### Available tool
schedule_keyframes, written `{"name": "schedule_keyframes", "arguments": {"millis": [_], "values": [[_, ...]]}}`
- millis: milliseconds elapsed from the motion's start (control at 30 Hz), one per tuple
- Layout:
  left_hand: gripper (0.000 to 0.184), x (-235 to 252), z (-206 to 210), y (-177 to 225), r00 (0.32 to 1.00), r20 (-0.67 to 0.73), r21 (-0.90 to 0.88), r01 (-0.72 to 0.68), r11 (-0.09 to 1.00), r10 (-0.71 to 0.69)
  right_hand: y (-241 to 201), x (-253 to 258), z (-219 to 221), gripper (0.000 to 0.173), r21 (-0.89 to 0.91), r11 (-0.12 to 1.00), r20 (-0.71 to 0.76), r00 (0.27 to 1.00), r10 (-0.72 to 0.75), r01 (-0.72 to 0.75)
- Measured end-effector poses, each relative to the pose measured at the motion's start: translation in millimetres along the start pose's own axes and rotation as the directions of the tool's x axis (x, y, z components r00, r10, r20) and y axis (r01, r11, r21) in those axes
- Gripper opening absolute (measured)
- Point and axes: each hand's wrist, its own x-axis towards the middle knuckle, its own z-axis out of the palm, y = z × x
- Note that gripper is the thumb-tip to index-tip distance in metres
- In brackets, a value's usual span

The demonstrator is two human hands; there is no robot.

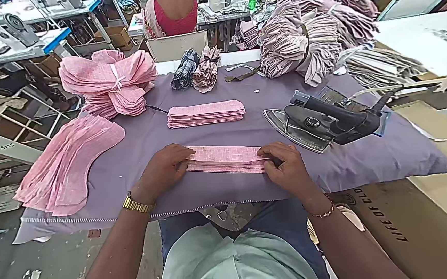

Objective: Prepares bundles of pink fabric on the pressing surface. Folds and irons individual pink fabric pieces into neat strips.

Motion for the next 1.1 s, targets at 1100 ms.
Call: {"name": "schedule_keyframes", "arguments": {"millis": [1100], "values": [[0.032,-1,-1,-4,0.990,0.127,0.102,-0.082,0.991,0.068,2,-24,1,0.038,-0.326,0.939,-0.072,0.987,-0.141,0.110]]}}
